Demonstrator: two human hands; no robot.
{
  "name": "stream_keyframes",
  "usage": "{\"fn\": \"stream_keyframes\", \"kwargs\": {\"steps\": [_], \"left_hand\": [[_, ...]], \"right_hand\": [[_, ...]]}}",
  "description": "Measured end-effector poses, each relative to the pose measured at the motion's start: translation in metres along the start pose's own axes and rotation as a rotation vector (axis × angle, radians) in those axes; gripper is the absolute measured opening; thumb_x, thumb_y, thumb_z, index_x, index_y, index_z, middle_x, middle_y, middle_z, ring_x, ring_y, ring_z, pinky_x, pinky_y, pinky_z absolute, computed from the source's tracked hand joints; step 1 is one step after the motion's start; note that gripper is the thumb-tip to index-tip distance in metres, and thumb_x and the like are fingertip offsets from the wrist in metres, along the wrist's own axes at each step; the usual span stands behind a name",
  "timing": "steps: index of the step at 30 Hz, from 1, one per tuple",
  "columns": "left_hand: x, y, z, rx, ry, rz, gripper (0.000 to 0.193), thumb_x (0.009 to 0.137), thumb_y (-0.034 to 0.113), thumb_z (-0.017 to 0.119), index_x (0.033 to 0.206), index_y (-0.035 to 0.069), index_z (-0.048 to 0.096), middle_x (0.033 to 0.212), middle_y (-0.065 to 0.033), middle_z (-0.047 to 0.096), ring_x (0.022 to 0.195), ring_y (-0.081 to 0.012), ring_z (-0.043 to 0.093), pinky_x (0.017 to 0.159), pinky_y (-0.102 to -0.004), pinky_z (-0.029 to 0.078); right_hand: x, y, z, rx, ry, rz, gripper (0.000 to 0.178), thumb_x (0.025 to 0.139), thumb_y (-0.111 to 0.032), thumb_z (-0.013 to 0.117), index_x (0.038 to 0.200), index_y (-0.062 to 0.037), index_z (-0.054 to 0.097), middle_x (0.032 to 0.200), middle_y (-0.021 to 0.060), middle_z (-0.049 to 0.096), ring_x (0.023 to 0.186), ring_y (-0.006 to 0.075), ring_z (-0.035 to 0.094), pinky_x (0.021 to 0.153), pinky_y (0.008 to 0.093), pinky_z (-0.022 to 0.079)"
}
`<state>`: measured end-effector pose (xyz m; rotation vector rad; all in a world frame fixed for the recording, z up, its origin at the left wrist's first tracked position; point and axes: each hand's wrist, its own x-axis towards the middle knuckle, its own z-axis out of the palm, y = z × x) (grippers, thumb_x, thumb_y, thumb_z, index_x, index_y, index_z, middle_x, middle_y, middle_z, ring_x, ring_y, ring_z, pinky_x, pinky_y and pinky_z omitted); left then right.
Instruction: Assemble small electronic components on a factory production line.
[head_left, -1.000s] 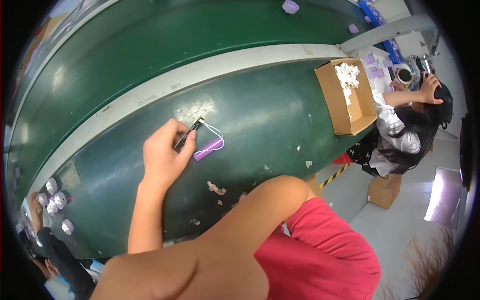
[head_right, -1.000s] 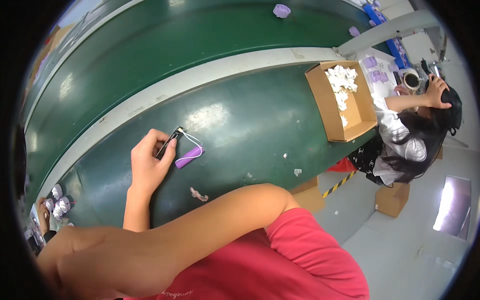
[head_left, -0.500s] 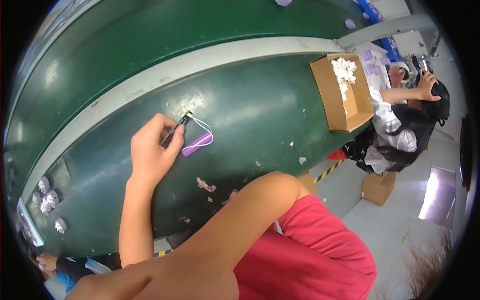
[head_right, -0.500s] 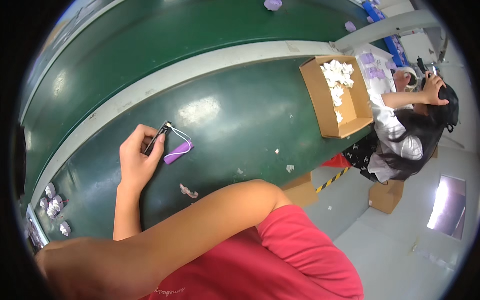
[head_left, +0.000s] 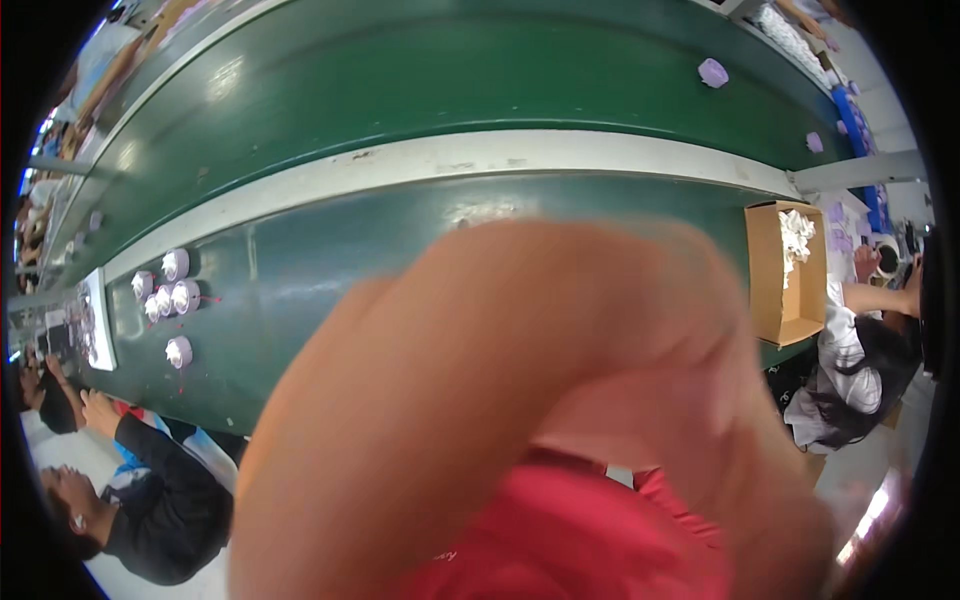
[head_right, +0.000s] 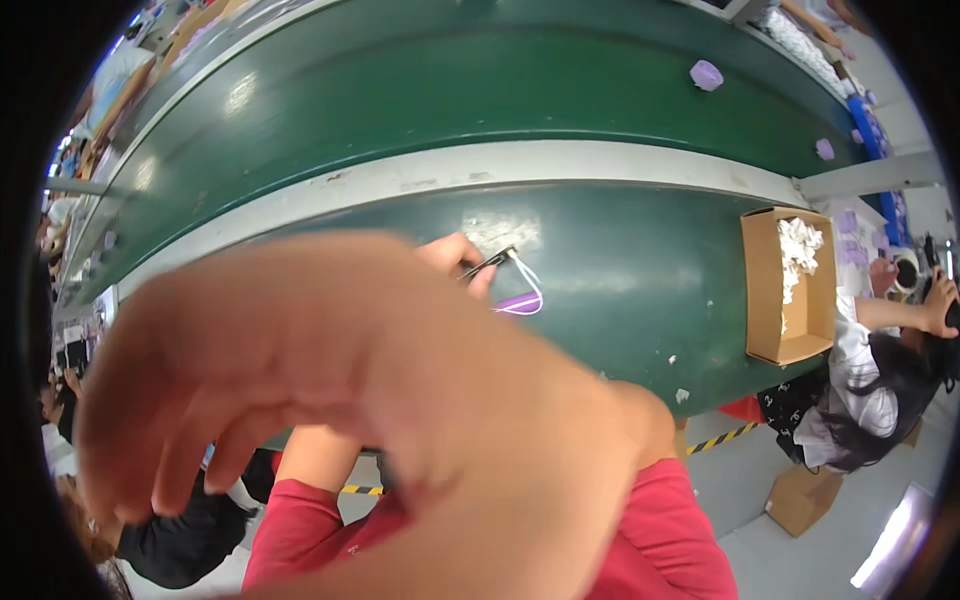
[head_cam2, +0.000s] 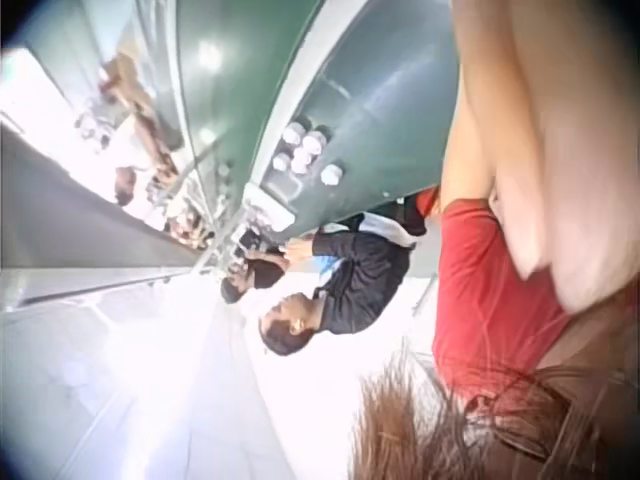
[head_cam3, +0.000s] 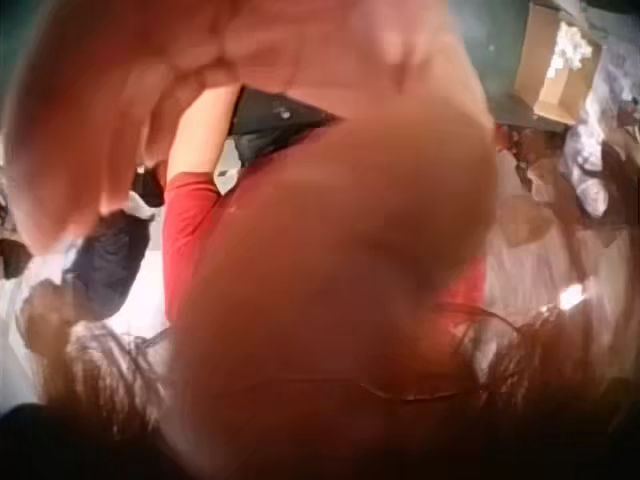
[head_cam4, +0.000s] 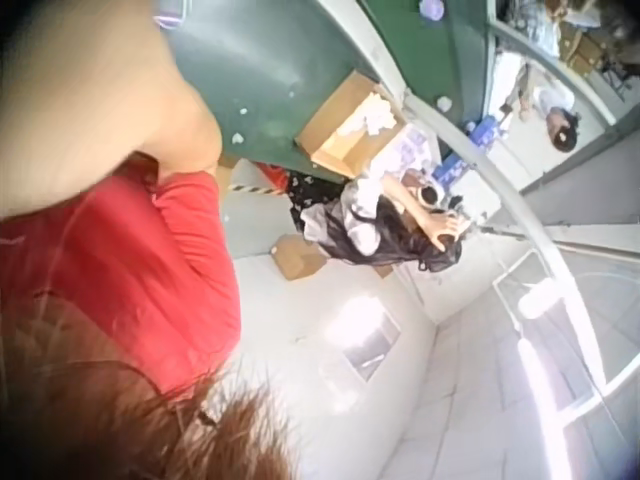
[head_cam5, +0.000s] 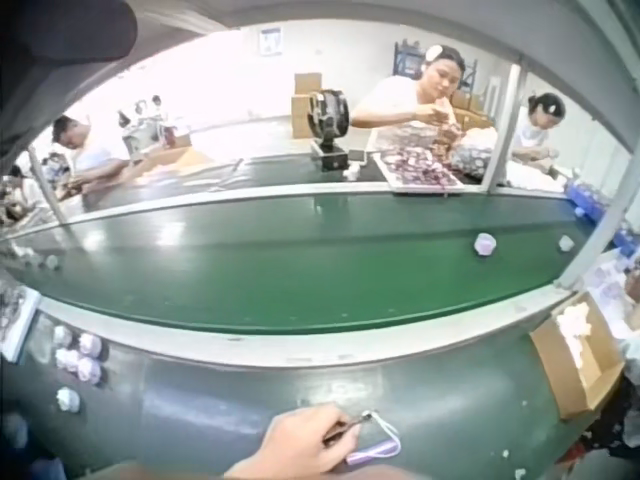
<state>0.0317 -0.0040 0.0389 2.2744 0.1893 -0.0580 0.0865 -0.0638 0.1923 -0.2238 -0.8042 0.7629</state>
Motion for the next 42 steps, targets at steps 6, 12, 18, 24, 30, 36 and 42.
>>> {"fn": "stream_keyframes", "kwargs": {"steps": [6,12,18,24,30,36,42], "left_hand": [[0.013,-0.048,0.005,-0.073,0.189,0.371,0.019,0.086,0.016,0.076,0.086,0.008,0.058,0.078,-0.0057,0.068,0.067,-0.0267,0.067,0.058,-0.0388,0.052],[0.015,-0.037,0.0,-0.058,0.178,0.306,0.019,0.086,0.015,0.076,0.086,0.009,0.058,0.078,-0.0043,0.068,0.065,-0.0242,0.065,0.058,-0.0375,0.051],[0.015,-0.038,0.001,-0.063,0.238,0.417,0.018,0.085,0.012,0.079,0.085,0.008,0.061,0.07,-0.0049,0.062,0.055,-0.0175,0.057,0.052,-0.0327,0.045],[0.012,-0.041,-0.005,-0.051,0.205,0.353,0.018,0.085,0.013,0.078,0.085,0.007,0.061,0.071,-0.006,0.064,0.057,-0.0195,0.059,0.053,-0.0337,0.046],[0.015,-0.041,-0.001,-0.048,0.223,0.363,0.017,0.086,0.016,0.077,0.086,0.008,0.062,0.072,-0.0079,0.065,0.059,-0.0231,0.062,0.056,-0.0358,0.048],[0.014,-0.039,-0.001,-0.068,0.191,0.357,0.018,0.086,0.016,0.075,0.088,0.008,0.059,0.077,-0.0066,0.065,0.066,-0.0262,0.064,0.059,-0.0388,0.05],[0.01,-0.042,-0.009,-0.112,0.186,0.348,0.018,0.088,0.017,0.073,0.088,0.008,0.057,0.08,-0.0075,0.067,0.069,-0.0289,0.066,0.06,-0.0414,0.052]], "right_hand": [[-0.064,-0.093,-0.006,-0.037,0.045,0.01,0.021,0.088,-0.002,0.046,0.089,0.0042,0.066,0.092,0.0151,0.07,0.075,0.0203,0.061,0.066,0.0312,0.046],[-0.084,-0.131,-0.01,-0.136,0.04,0.019,0.022,0.089,-0.003,0.046,0.09,0.0044,0.066,0.094,0.0156,0.07,0.076,0.021,0.061,0.067,0.0318,0.046],[-0.079,-0.108,0.009,-0.236,0.056,0.022,0.022,0.089,-0.003,0.046,0.091,0.0046,0.066,0.095,0.0161,0.07,0.077,0.0217,0.061,0.067,0.0323,0.046],[-0.083,-0.101,0.021,-0.323,0.061,0.029,0.023,0.09,-0.004,0.045,0.092,0.0047,0.066,0.096,0.0166,0.07,0.078,0.0224,0.061,0.068,0.0328,0.046],[-0.072,-0.084,0.021,-0.383,0.046,0.026,0.023,0.091,-0.004,0.045,0.093,0.0049,0.066,0.097,0.0171,0.069,0.08,0.023,0.061,0.068,0.0334,0.046],[-0.121,-0.139,0.041,-0.447,-0.025,0.016,0.024,0.091,-0.005,0.045,0.094,0.005,0.066,0.098,0.0176,0.069,0.081,0.0237,0.061,0.068,0.0339,0.046],[-0.147,-0.155,0.059,-0.534,-0.061,-0.004,0.025,0.092,-0.005,0.044,0.095,0.0052,0.066,0.099,0.0181,0.069,0.082,0.0244,0.061,0.069,0.0345,0.046]]}}
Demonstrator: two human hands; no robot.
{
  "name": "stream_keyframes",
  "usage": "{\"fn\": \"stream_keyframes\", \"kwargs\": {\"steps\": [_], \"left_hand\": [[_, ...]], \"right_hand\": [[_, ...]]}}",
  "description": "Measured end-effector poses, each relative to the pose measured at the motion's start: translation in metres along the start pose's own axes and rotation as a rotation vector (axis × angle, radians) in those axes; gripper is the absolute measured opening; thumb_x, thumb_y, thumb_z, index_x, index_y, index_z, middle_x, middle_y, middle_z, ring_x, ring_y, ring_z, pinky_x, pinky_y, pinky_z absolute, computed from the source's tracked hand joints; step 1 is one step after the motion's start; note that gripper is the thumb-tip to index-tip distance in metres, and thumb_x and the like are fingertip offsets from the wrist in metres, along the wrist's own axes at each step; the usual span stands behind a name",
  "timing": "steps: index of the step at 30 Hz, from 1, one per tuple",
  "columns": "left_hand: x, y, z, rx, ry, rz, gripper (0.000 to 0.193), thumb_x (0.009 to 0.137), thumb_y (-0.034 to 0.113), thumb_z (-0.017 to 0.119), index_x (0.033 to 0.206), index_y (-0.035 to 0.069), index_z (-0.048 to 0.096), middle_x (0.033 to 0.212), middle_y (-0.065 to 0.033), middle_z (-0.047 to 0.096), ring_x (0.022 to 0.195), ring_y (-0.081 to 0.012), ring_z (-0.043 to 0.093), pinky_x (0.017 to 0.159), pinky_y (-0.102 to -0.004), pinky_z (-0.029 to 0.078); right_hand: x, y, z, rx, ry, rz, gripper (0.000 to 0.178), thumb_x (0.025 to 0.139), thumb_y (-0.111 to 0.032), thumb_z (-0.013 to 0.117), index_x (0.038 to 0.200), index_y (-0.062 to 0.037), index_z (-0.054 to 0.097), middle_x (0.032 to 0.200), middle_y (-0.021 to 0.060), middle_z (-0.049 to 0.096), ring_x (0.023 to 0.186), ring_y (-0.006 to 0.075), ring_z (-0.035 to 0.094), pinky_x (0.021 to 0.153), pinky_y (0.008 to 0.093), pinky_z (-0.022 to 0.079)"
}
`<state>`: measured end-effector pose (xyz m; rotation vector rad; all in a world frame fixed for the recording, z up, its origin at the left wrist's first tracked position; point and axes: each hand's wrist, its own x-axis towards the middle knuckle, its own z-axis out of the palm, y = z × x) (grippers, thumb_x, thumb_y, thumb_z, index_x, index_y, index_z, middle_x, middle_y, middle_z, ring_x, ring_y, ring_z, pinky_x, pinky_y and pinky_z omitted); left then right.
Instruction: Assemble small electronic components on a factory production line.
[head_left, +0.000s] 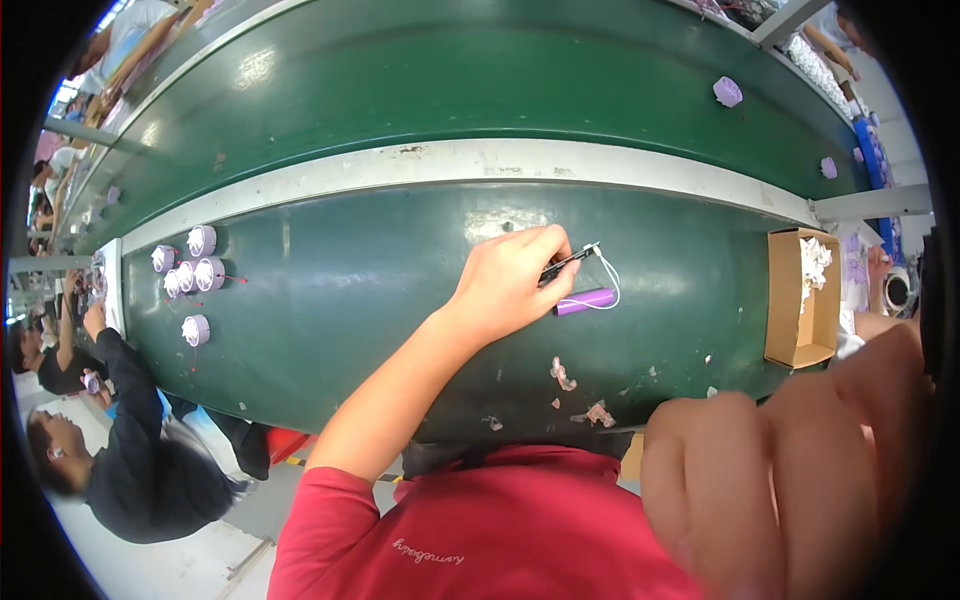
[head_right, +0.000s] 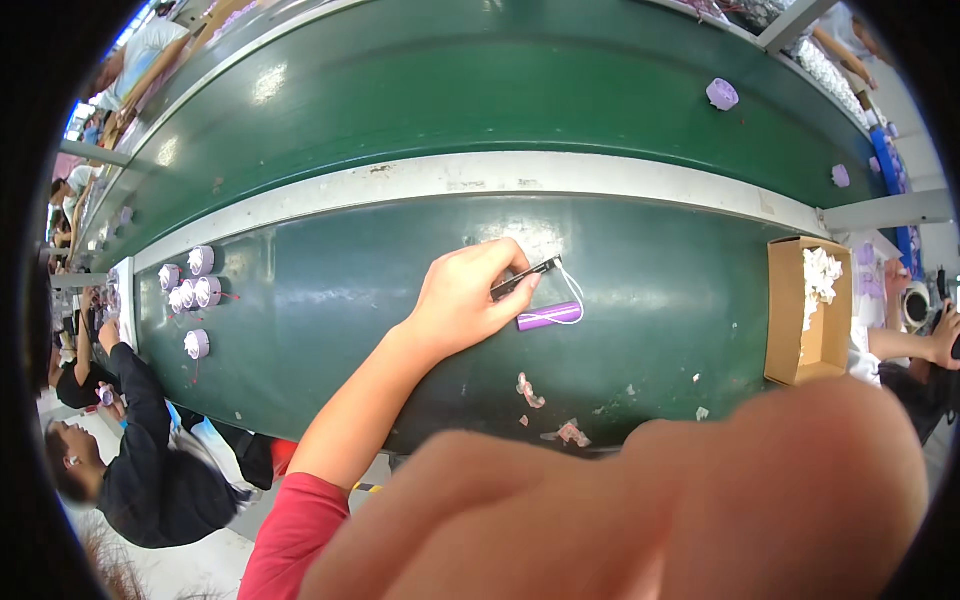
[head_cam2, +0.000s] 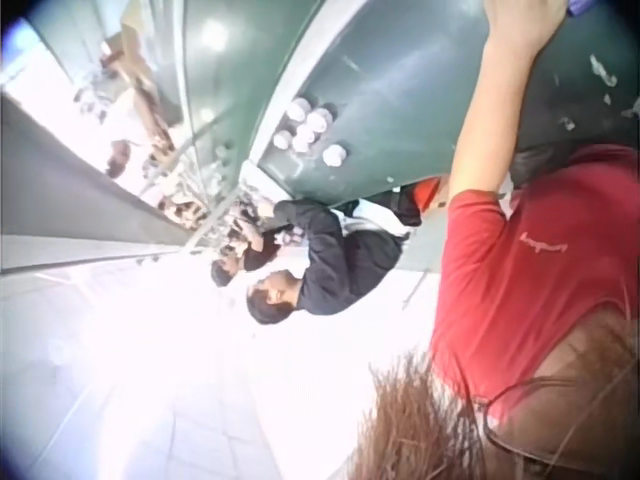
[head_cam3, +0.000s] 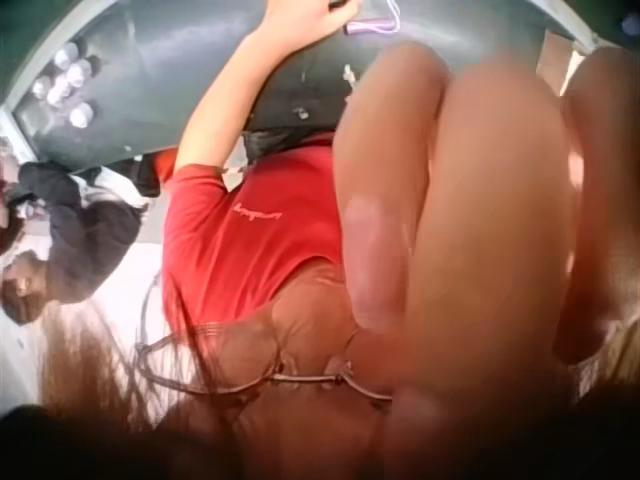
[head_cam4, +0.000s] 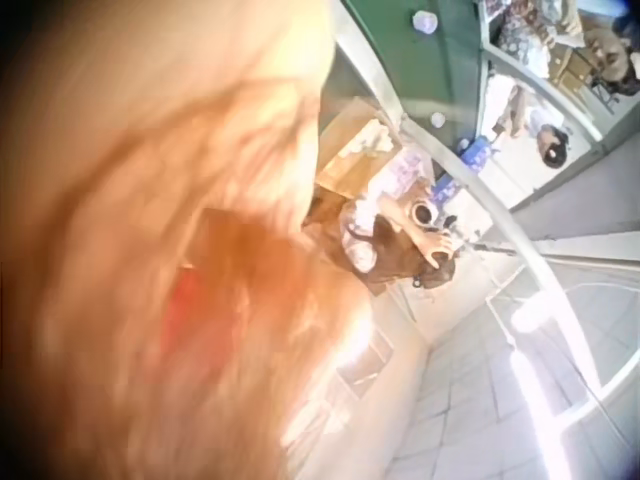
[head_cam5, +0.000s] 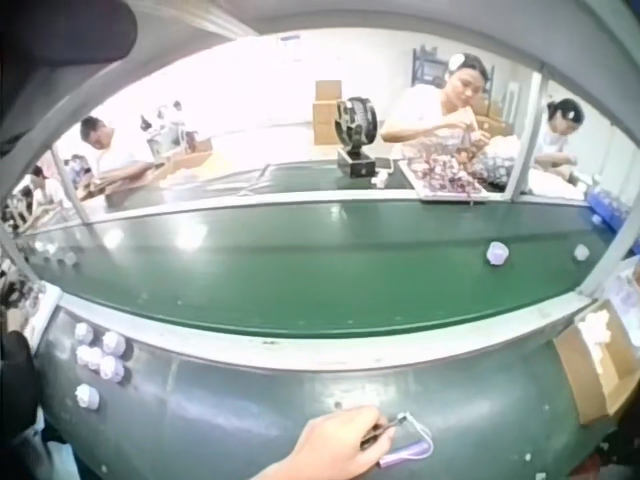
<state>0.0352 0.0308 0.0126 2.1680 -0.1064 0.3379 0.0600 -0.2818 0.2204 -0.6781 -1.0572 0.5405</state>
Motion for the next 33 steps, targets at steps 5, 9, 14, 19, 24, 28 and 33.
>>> {"fn": "stream_keyframes", "kwargs": {"steps": [5,9,14,19,24,28,33], "left_hand": [[0.005,-0.002,0.01,0.049,-0.011,0.02,0.018,0.087,0.017,0.076,0.088,0.008,0.061,0.073,-0.0075,0.062,0.062,-0.0241,0.063,0.058,-0.038,0.049],[0.004,0.003,0.006,0.065,-0.053,-0.006,0.018,0.089,0.018,0.073,0.089,0.008,0.059,0.081,-0.0072,0.068,0.069,-0.029,0.067,0.06,-0.0411,0.052],[0.005,0.003,0.007,0.062,-0.039,-0.006,0.018,0.088,0.018,0.075,0.088,0.008,0.059,0.076,-0.0066,0.065,0.065,-0.0262,0.064,0.059,-0.0388,0.051],[0.005,0.001,0.011,0.046,0.014,0.028,0.019,0.087,0.018,0.076,0.087,0.008,0.06,0.07,-0.0061,0.06,0.059,-0.0228,0.06,0.058,-0.0369,0.048],[0.006,-0.001,0.012,0.045,-0.002,0.013,0.019,0.087,0.017,0.077,0.087,0.009,0.06,0.07,-0.0058,0.061,0.057,-0.0216,0.058,0.056,-0.0363,0.047],[0.004,0.005,0.007,0.082,-0.055,-0.031,0.018,0.088,0.018,0.074,0.088,0.008,0.059,0.081,-0.006,0.068,0.07,-0.0273,0.067,0.061,-0.04,0.053],[0.004,0.005,0.006,0.066,-0.058,-0.055,0.019,0.087,0.018,0.075,0.088,0.008,0.059,0.08,-0.0058,0.068,0.07,-0.0265,0.067,0.061,-0.0393,0.053]], "right_hand": [[0.112,0.123,0.043,-0.083,0.034,-0.002,0.025,0.092,-0.006,0.044,0.096,0.0053,0.066,0.1,0.0185,0.069,0.083,0.025,0.061,0.069,0.0349,0.046],[0.096,0.106,0.037,-0.168,0.024,-0.011,0.025,0.093,-0.006,0.044,0.096,0.0054,0.066,0.101,0.0188,0.069,0.084,0.0254,0.061,0.069,0.0353,0.046],[0.095,0.103,0.037,-0.24,0.038,-0.021,0.026,0.093,-0.006,0.043,0.097,0.0056,0.066,0.102,0.0193,0.069,0.085,0.026,0.061,0.069,0.0357,0.046],[0.081,0.077,0.019,-0.297,0.081,-0.029,0.026,0.094,-0.007,0.043,0.098,0.0057,0.066,0.103,0.0197,0.069,0.086,0.0265,0.061,0.07,0.0362,0.046],[0.101,0.096,0.024,-0.377,0.084,-0.039,0.027,0.094,-0.007,0.043,0.099,0.0058,0.066,0.103,0.0201,0.069,0.087,0.0271,0.061,0.07,0.0366,0.046],[0.101,0.093,0.031,-0.443,0.101,-0.036,0.027,0.095,-0.008,0.043,0.099,0.006,0.066,0.104,0.0204,0.069,0.088,0.0276,0.061,0.07,0.037,0.046],[0.1,0.088,0.018,-0.537,0.109,-0.038,0.028,0.095,-0.008,0.042,0.1,0.0061,0.066,0.105,0.0208,0.069,0.089,0.0281,0.061,0.071,0.0374,0.046]]}}
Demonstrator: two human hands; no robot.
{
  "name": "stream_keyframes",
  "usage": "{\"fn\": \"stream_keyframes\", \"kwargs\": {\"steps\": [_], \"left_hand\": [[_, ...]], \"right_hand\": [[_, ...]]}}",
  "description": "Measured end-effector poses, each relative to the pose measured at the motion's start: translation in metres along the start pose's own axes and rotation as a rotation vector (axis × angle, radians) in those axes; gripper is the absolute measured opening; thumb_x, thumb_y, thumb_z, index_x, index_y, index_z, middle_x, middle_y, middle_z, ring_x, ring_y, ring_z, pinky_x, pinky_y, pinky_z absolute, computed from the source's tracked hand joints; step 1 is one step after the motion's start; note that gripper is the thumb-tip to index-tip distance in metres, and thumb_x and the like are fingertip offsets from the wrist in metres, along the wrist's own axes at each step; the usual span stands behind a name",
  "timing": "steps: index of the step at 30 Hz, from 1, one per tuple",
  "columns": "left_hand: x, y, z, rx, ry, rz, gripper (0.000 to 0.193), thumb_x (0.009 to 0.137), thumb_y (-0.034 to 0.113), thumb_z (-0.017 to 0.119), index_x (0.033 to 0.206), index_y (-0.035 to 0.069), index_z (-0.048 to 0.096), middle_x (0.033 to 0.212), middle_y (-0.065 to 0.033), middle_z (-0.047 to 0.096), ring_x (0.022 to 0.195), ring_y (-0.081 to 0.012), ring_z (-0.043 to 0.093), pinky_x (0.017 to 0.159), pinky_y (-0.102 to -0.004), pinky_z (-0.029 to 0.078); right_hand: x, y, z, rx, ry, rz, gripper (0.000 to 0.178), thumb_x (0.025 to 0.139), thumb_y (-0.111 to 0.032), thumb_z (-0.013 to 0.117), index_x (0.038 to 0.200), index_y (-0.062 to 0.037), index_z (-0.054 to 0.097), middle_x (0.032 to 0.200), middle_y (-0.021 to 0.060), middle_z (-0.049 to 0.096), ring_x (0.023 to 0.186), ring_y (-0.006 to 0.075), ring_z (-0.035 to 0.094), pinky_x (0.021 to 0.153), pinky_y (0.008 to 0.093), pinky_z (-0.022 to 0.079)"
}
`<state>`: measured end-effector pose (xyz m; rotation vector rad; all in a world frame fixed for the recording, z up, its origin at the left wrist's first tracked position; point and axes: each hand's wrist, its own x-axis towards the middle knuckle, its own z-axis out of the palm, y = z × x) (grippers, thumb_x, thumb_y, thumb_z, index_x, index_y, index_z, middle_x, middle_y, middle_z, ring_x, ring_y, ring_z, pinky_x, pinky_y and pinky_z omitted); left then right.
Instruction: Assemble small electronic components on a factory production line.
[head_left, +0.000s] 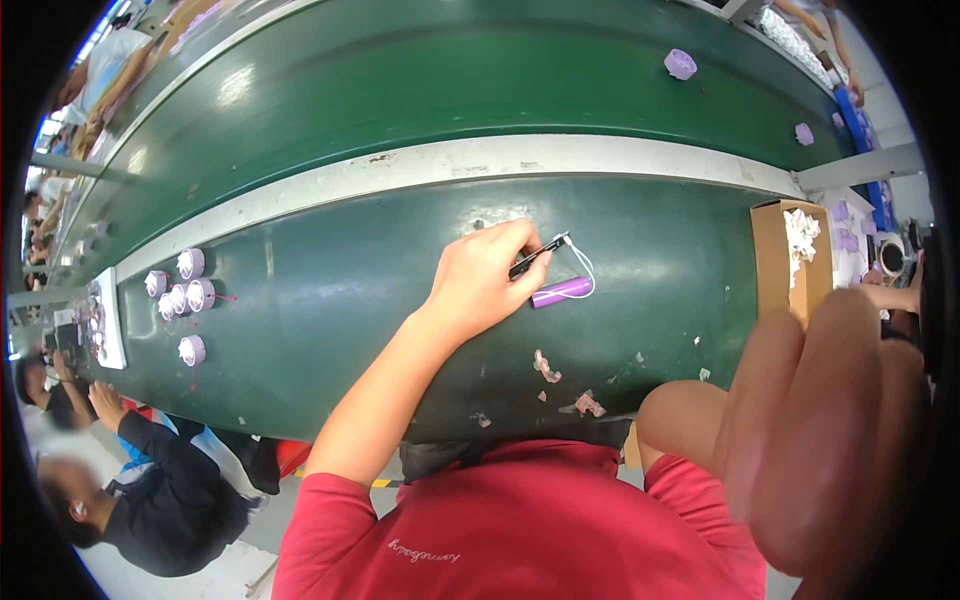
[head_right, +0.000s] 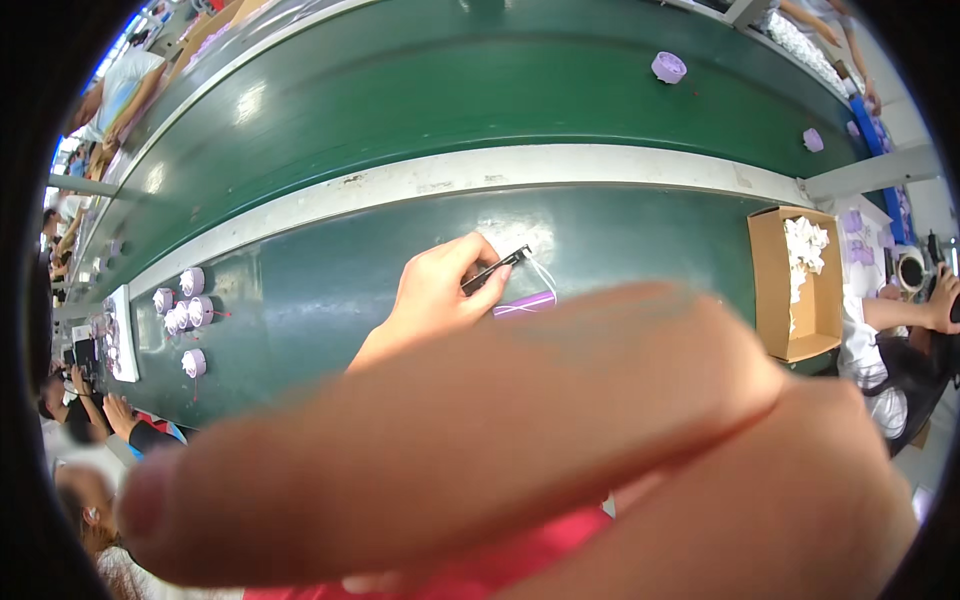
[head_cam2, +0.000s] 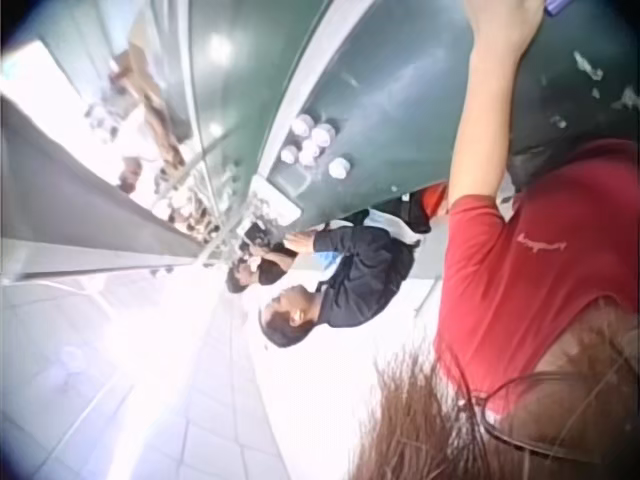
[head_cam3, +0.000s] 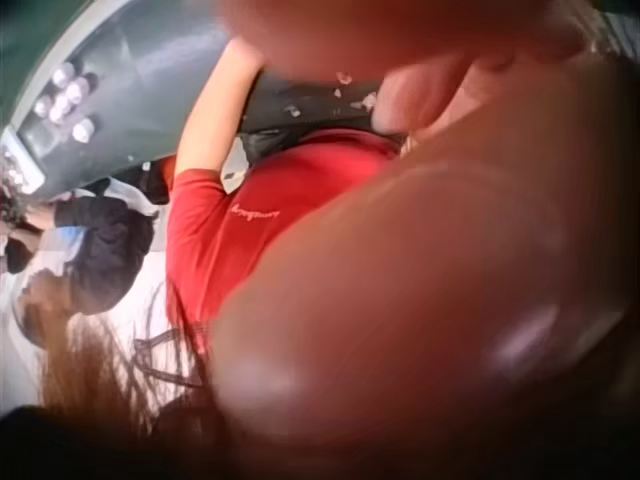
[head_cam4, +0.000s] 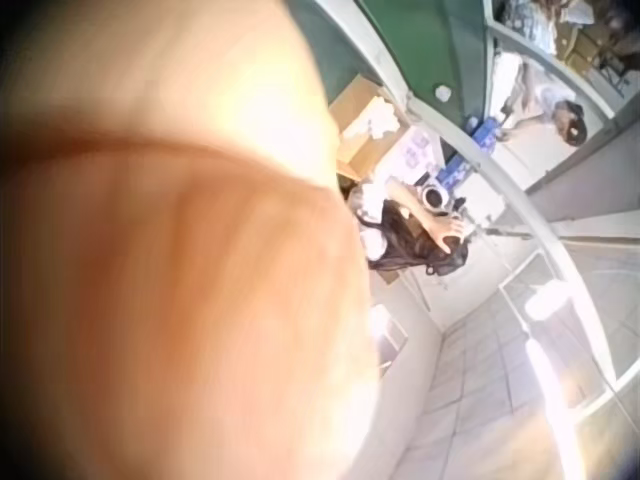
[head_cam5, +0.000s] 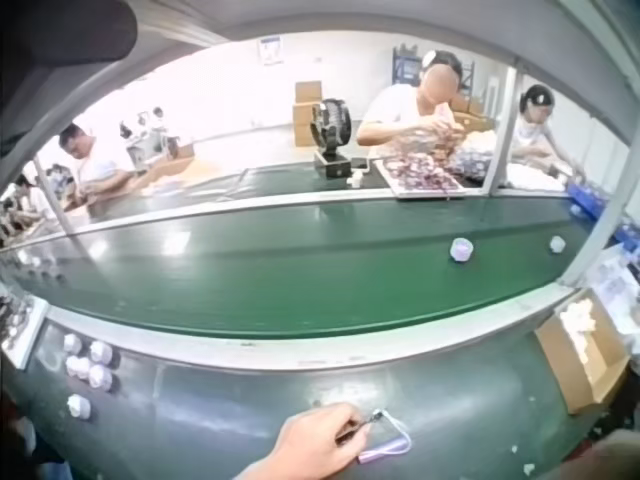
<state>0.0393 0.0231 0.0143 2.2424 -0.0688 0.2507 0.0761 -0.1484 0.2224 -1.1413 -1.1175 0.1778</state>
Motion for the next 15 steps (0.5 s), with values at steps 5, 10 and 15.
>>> {"fn": "stream_keyframes", "kwargs": {"steps": [5,10,15], "left_hand": [[0.001,-0.003,0.001,-0.028,0.009,0.039,0.019,0.087,0.018,0.075,0.087,0.008,0.059,0.08,-0.0057,0.068,0.069,-0.0259,0.067,0.061,-0.0386,0.052],[0.001,-0.004,0.001,-0.024,0.023,0.047,0.019,0.087,0.018,0.076,0.088,0.008,0.059,0.08,-0.0057,0.068,0.068,-0.0256,0.066,0.061,-0.0384,0.052],[0.003,-0.002,0.002,-0.027,0.057,0.103,0.018,0.087,0.017,0.075,0.087,0.009,0.059,0.079,-0.0049,0.067,0.067,-0.0249,0.066,0.06,-0.0381,0.052]], "right_hand": [[0.009,0.009,-0.002,-0.099,0.015,-0.016,0.028,0.096,-0.008,0.042,0.101,0.0062,0.066,0.106,0.0213,0.069,0.09,0.0287,0.061,0.071,0.0379,0.046],[0.002,0.001,-0.011,-0.19,0.023,-0.019,0.029,0.096,-0.009,0.042,0.102,0.0064,0.066,0.107,0.0217,0.068,0.091,0.0293,0.061,0.071,0.0383,0.047],[0.007,0.003,-0.01,-0.264,0.039,-0.008,0.03,0.097,-0.009,0.042,0.103,0.0065,0.066,0.108,0.0221,0.068,0.092,0.0298,0.061,0.072,0.0388,0.047]]}}
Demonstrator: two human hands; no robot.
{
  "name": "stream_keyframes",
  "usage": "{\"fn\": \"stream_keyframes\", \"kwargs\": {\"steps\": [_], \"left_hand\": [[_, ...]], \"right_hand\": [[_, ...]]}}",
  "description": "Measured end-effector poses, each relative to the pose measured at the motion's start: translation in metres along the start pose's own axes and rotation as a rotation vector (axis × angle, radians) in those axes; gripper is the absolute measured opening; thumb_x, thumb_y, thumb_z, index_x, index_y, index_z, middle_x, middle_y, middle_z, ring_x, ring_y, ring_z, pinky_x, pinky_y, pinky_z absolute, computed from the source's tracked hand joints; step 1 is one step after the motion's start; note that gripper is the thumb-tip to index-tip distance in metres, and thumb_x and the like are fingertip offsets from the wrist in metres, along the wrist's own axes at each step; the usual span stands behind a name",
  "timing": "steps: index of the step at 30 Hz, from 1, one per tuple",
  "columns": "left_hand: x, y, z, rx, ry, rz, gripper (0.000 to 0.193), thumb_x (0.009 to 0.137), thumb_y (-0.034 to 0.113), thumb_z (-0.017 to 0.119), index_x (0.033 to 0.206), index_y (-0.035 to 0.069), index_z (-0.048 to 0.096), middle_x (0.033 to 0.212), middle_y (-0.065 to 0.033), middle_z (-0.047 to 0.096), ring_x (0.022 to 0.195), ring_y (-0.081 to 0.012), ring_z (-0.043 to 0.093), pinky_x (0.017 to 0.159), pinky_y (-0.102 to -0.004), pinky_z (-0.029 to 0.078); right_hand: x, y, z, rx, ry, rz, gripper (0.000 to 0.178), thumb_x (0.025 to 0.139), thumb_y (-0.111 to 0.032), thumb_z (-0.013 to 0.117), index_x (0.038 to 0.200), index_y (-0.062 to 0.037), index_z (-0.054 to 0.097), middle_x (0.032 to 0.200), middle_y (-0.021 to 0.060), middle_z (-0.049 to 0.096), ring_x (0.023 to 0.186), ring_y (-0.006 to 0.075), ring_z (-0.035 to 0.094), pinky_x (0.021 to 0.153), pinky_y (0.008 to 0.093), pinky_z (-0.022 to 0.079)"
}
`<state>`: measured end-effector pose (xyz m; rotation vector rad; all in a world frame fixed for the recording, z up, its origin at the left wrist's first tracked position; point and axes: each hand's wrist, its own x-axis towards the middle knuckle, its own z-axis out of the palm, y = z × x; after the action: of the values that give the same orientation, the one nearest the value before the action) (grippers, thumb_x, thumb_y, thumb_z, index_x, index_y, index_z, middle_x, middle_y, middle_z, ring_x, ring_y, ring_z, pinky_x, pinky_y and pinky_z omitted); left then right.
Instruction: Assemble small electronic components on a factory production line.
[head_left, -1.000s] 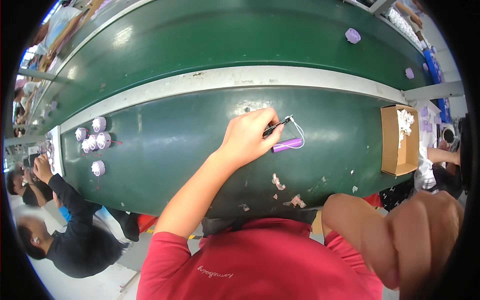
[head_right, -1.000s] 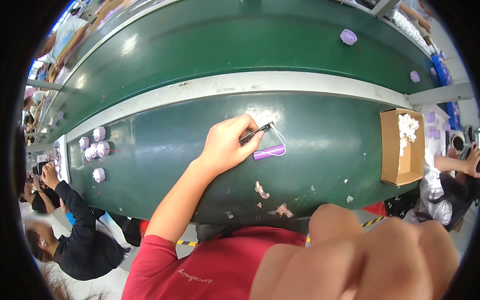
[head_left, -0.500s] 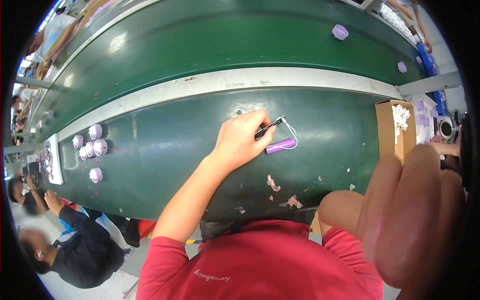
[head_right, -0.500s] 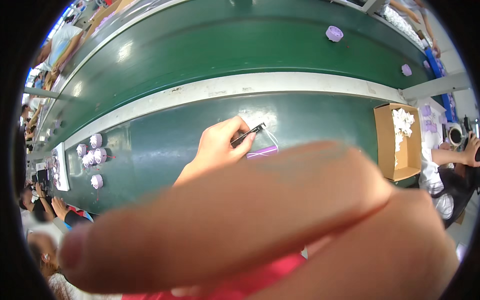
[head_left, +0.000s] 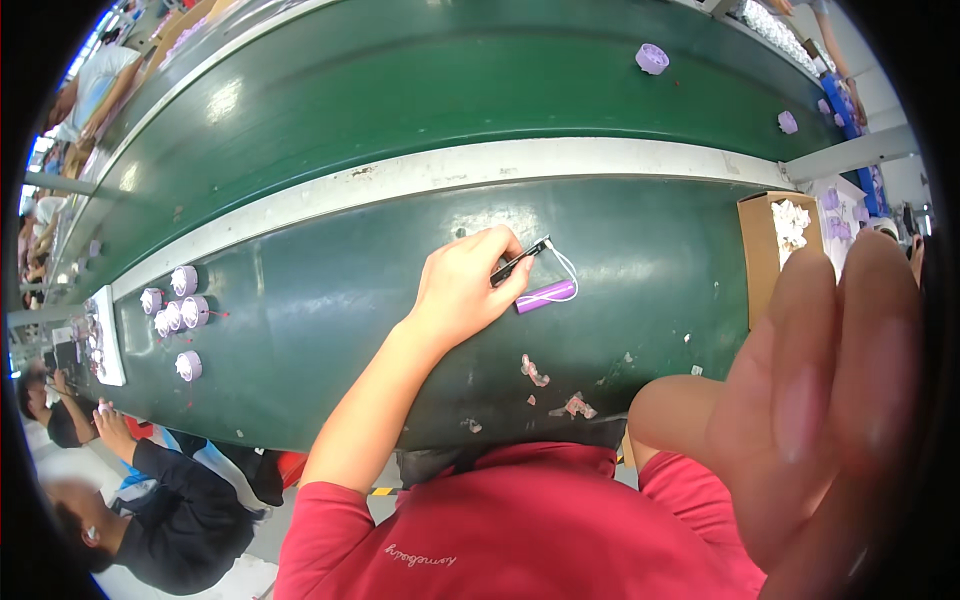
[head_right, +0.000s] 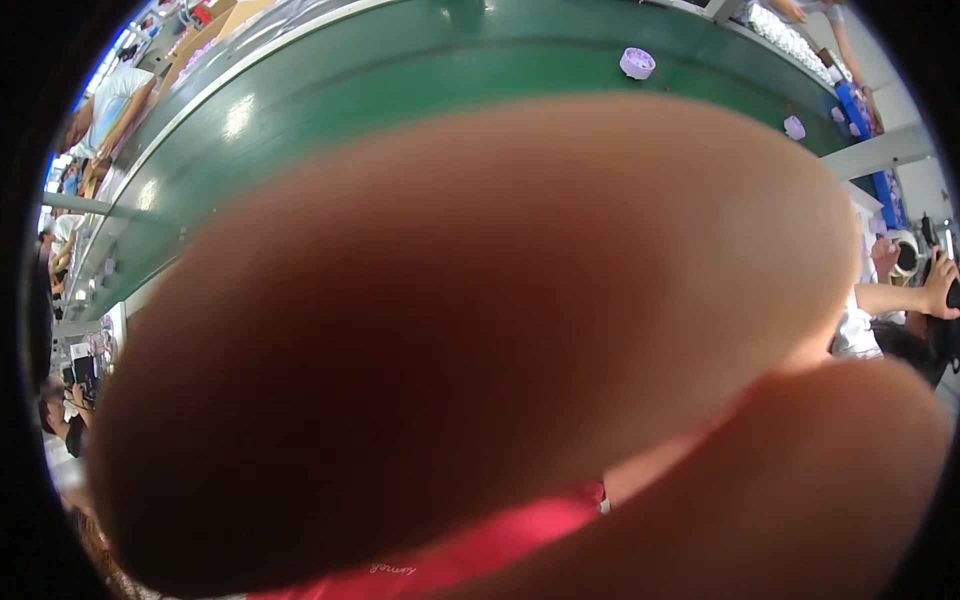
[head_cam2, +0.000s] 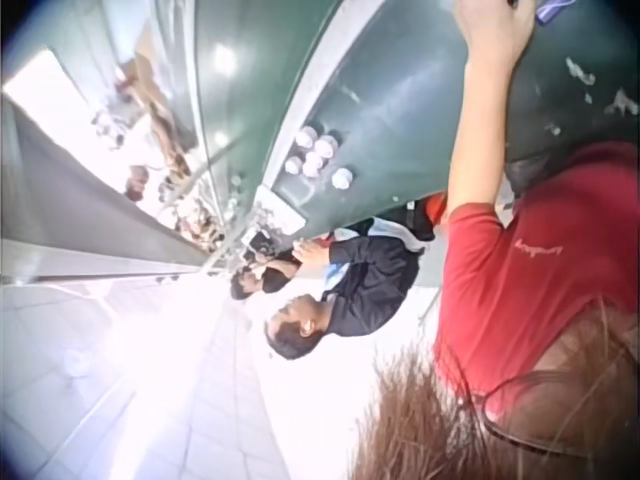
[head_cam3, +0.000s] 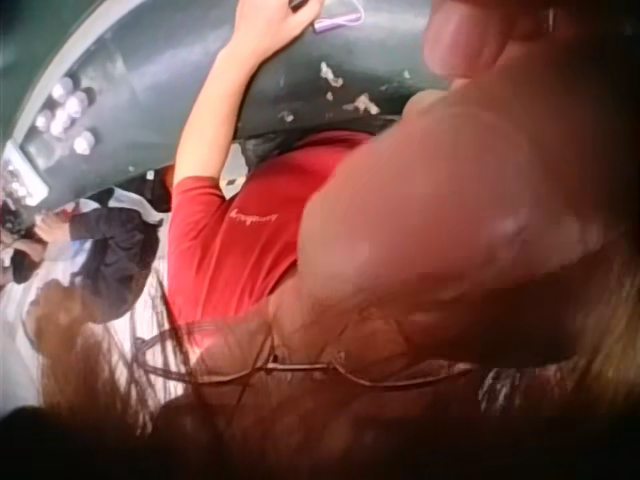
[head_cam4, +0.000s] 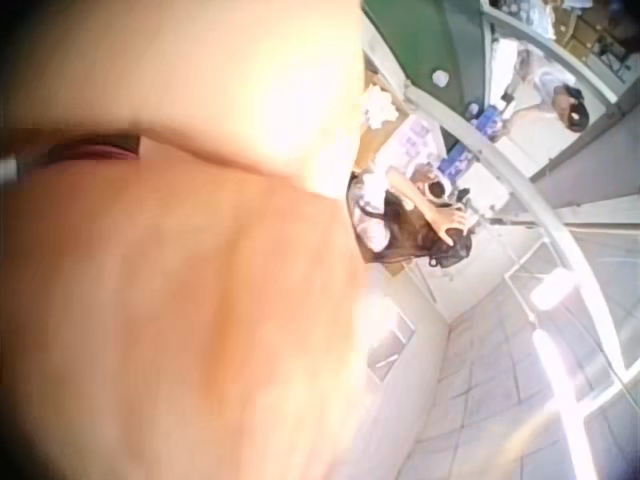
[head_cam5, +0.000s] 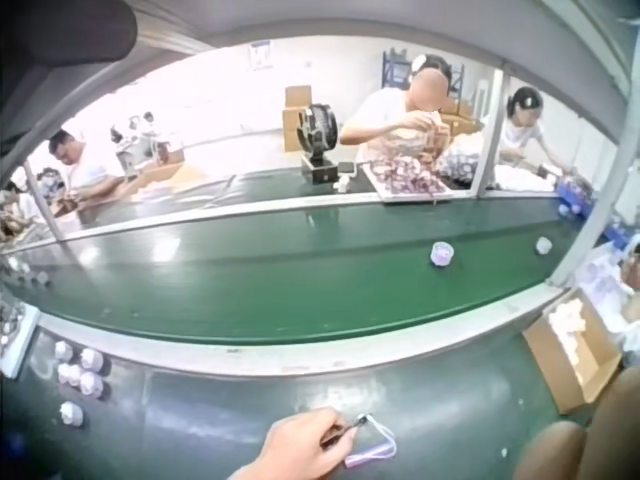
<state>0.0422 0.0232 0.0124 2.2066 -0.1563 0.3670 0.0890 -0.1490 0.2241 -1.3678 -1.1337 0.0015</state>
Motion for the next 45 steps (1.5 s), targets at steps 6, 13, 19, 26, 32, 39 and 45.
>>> {"fn": "stream_keyframes", "kwargs": {"steps": [6,13,19,26,32,39,45], "left_hand": [[-0.001,0.004,0.0,0.035,-0.064,-0.143,0.018,0.087,0.017,0.075,0.088,0.009,0.059,0.079,-0.0053,0.067,0.068,-0.0254,0.066,0.06,-0.0383,0.052],[0.001,0.001,-0.002,0.032,-0.071,-0.081,0.019,0.087,0.018,0.075,0.088,0.009,0.059,0.081,-0.0058,0.068,0.07,-0.0274,0.068,0.062,-0.0394,0.053],[0.001,0.0,-0.001,0.04,-0.064,-0.067,0.019,0.088,0.019,0.075,0.089,0.009,0.059,0.082,-0.0061,0.069,0.071,-0.0274,0.068,0.063,-0.0401,0.053],[-0.004,-0.003,-0.001,0.028,-0.027,-0.081,0.019,0.087,0.02,0.076,0.088,0.009,0.062,0.075,-0.0083,0.066,0.064,-0.0261,0.065,0.06,-0.0382,0.051],[0.001,0.0,-0.004,0.015,-0.105,-0.13,0.019,0.091,0.022,0.071,0.093,0.008,0.059,0.084,-0.0077,0.07,0.075,-0.03,0.069,0.066,-0.0418,0.054],[-0.001,-0.004,0.003,-0.026,-0.039,-0.092,0.019,0.089,0.023,0.074,0.09,0.009,0.061,0.08,-0.0075,0.069,0.069,-0.028,0.067,0.064,-0.0397,0.053],[0.0,-0.002,0.002,-0.007,-0.063,-0.101,0.02,0.089,0.023,0.074,0.09,0.008,0.061,0.083,-0.0076,0.071,0.072,-0.0289,0.069,0.064,-0.0408,0.054]], "right_hand": [[-0.006,-0.008,-0.001,-0.077,0.005,-0.007,0.03,0.097,-0.01,0.041,0.103,0.0066,0.066,0.109,0.0226,0.068,0.093,0.0305,0.061,0.072,0.0393,0.047],[-0.011,-0.011,-0.012,-0.188,0.003,-0.027,0.031,0.098,-0.01,0.041,0.105,0.0068,0.066,0.11,0.0232,0.068,0.094,0.0313,0.062,0.072,0.0399,0.047],[-0.013,-0.006,-0.036,-0.32,-0.011,-0.045,0.032,0.099,-0.011,0.04,0.106,0.007,0.066,0.111,0.0237,0.068,0.095,0.032,0.062,0.073,0.0405,0.047],[0.01,0.119,-0.068,-0.72,0.455,0.241,0.026,0.092,-0.008,0.062,0.115,-0.0007,0.072,0.108,0.0129,0.074,0.099,0.0183,0.07,0.088,0.0302,0.054],[0.015,0.309,-0.14,-1.49,-0.068,0.494,0.068,0.085,-0.004,0.063,0.147,-0.0303,0.051,0.158,0.019,0.04,0.137,0.0484,0.045,0.105,0.0598,0.046],[0.004,0.282,-0.148,-0.742,0.124,0.736,0.051,0.083,-0.002,0.073,0.13,-0.01,0.054,0.112,0.0141,0.068,0.108,0.0294,0.068,0.094,0.0426,0.055],[-0.083,0.194,-0.053,0.011,0.175,0.598,0.041,0.087,-0.005,0.078,0.116,-0.0074,0.049,0.121,0.0106,0.07,0.111,0.0159,0.064,0.1,0.0318,0.048]]}}
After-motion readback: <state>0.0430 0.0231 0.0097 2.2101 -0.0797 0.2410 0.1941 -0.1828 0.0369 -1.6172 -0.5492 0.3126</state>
